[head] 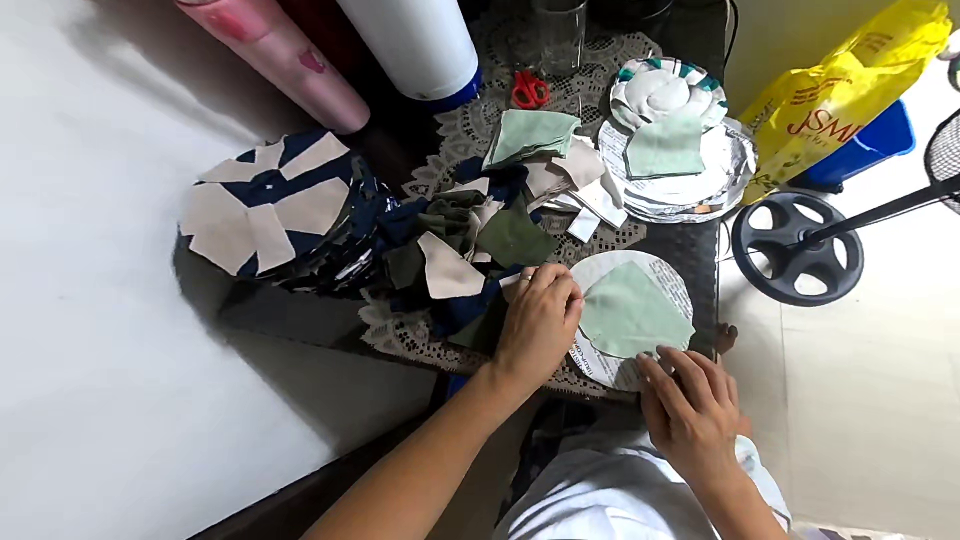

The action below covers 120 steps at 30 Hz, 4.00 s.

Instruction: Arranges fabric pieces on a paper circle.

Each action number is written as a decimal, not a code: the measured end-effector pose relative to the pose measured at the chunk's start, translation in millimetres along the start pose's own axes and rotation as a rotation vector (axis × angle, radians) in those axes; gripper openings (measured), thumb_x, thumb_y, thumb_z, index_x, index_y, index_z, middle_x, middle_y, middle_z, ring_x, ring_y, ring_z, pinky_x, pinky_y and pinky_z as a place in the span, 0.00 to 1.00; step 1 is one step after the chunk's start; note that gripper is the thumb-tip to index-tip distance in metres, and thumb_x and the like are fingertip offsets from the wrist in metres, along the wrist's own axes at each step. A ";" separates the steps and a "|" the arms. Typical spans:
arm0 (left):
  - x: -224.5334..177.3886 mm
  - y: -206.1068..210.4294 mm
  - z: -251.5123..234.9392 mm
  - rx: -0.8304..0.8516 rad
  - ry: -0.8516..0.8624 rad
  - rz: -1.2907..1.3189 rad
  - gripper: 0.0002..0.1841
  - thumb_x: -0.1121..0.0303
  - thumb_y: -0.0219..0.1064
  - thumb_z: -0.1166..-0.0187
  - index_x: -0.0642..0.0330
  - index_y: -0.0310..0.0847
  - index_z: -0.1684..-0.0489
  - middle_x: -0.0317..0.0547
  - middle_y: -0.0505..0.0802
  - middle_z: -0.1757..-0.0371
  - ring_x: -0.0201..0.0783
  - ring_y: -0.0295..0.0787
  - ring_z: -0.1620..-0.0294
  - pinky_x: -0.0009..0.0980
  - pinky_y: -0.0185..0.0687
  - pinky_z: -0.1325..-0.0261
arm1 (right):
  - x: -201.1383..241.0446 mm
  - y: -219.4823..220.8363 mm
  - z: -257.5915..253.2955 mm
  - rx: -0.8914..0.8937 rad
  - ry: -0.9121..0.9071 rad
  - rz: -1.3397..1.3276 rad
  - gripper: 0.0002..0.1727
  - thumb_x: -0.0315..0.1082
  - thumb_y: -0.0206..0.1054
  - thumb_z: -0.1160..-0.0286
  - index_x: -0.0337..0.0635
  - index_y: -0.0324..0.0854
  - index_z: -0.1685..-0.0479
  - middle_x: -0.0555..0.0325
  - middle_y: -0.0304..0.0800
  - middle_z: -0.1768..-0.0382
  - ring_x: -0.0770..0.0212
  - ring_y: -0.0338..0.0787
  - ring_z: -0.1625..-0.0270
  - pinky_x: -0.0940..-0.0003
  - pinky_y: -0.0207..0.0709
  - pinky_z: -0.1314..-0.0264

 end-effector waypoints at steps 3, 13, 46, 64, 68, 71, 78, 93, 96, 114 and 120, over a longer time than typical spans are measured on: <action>4.8 -2.3 -0.7 -0.008 0.033 0.004 0.06 0.71 0.69 0.21 0.64 0.90 0.63 0.54 0.92 0.44 0.55 0.88 0.40 0.50 0.83 0.38 | -1.0 1.3 -0.2 0.005 0.000 -0.014 0.15 0.40 0.58 0.18 0.54 0.91 0.47 0.56 0.94 0.48 0.53 0.86 0.41 0.59 0.71 0.40; -0.8 -2.7 0.6 -0.028 0.029 -0.040 0.12 0.71 0.67 0.20 0.65 0.89 0.45 0.57 0.91 0.39 0.55 0.89 0.40 0.51 0.84 0.38 | 0.8 1.5 -3.5 0.037 0.061 0.022 0.18 0.43 0.56 0.19 0.54 0.90 0.43 0.53 0.92 0.42 0.48 0.84 0.35 0.53 0.69 0.34; -45.0 27.8 -4.6 0.382 0.218 -0.050 0.37 0.48 0.62 0.15 0.47 0.58 0.06 0.52 0.59 0.05 0.58 0.42 0.03 0.72 0.29 0.11 | 11.6 -15.7 -40.2 -0.025 0.127 -0.264 0.13 0.36 0.57 0.17 0.39 0.83 0.47 0.40 0.84 0.44 0.57 0.81 0.35 0.72 0.69 0.30; 68.9 -84.3 -39.2 0.171 0.330 -0.431 0.10 0.79 0.69 0.26 0.61 0.91 0.50 0.62 0.83 0.25 0.65 0.71 0.17 0.65 0.65 0.20 | 7.6 9.2 -44.2 -0.071 0.229 -0.415 0.16 0.29 0.55 0.20 0.29 0.85 0.46 0.39 0.87 0.50 0.65 0.87 0.56 0.81 0.79 0.52; 80.4 -86.2 -49.6 0.133 0.432 -0.349 0.07 0.70 0.68 0.21 0.63 0.93 0.60 0.58 0.90 0.35 0.61 0.80 0.24 0.61 0.72 0.23 | 9.3 8.7 -44.2 -0.067 0.237 -0.407 0.15 0.28 0.56 0.21 0.32 0.86 0.48 0.41 0.88 0.49 0.65 0.88 0.55 0.81 0.80 0.53; 76.6 -94.4 -60.4 0.137 0.388 -0.240 0.09 0.70 0.66 0.20 0.63 0.93 0.59 0.53 0.92 0.38 0.56 0.83 0.27 0.58 0.73 0.23 | 11.3 8.8 -44.5 -0.059 0.247 -0.387 0.15 0.27 0.57 0.23 0.33 0.88 0.49 0.42 0.90 0.51 0.63 0.89 0.57 0.78 0.81 0.54; 41.0 -122.4 -83.5 0.167 -0.092 0.274 0.08 0.71 0.60 0.11 0.65 0.82 0.48 0.44 0.89 0.65 0.31 0.83 0.67 0.32 0.81 0.57 | 11.8 15.0 -42.4 0.007 0.185 -0.319 0.18 0.25 0.55 0.29 0.39 0.93 0.52 0.46 0.94 0.52 0.49 0.92 0.49 0.61 0.83 0.44; -23.5 -71.0 -28.6 0.689 -0.186 1.022 0.13 0.76 0.55 0.12 0.62 0.87 0.44 0.33 0.95 0.52 0.25 0.93 0.51 0.24 0.90 0.44 | 12.7 -28.6 -65.8 0.159 0.638 -1.336 0.27 0.45 0.55 0.13 0.31 0.76 0.28 0.56 0.91 0.40 0.68 0.90 0.40 0.71 0.84 0.39; -32.7 -60.2 -22.8 0.663 -0.191 1.037 0.11 0.76 0.57 0.12 0.61 0.87 0.46 0.32 0.96 0.55 0.24 0.93 0.54 0.24 0.90 0.46 | 9.2 -37.2 -67.1 0.313 0.909 -1.616 0.10 0.29 0.64 0.22 0.39 0.83 0.47 0.63 0.91 0.62 0.73 0.89 0.65 0.77 0.85 0.61; -61.6 -35.9 6.1 0.780 -0.074 0.898 0.06 0.73 0.72 0.23 0.63 0.89 0.54 0.32 0.95 0.61 0.19 0.90 0.59 0.19 0.87 0.51 | 0.9 -76.6 -86.3 0.397 0.304 -0.761 0.07 0.32 0.66 0.22 0.41 0.89 0.56 0.64 0.92 0.65 0.77 0.88 0.64 0.81 0.83 0.59; -63.3 -20.1 25.8 0.459 -0.271 1.045 0.04 0.75 0.67 0.19 0.62 0.88 0.58 0.33 0.95 0.64 0.23 0.92 0.61 0.22 0.90 0.52 | -7.4 -64.2 -31.9 0.246 0.883 -1.315 0.16 0.38 0.60 0.15 0.39 0.86 0.40 0.66 0.95 0.54 0.72 0.93 0.57 0.76 0.88 0.55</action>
Point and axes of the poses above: each hand's wrist, its own z-axis away from the middle knuckle, its own y-axis out of the palm, x = y × z, the point moved 1 cm from there along -z, towards the middle knuckle
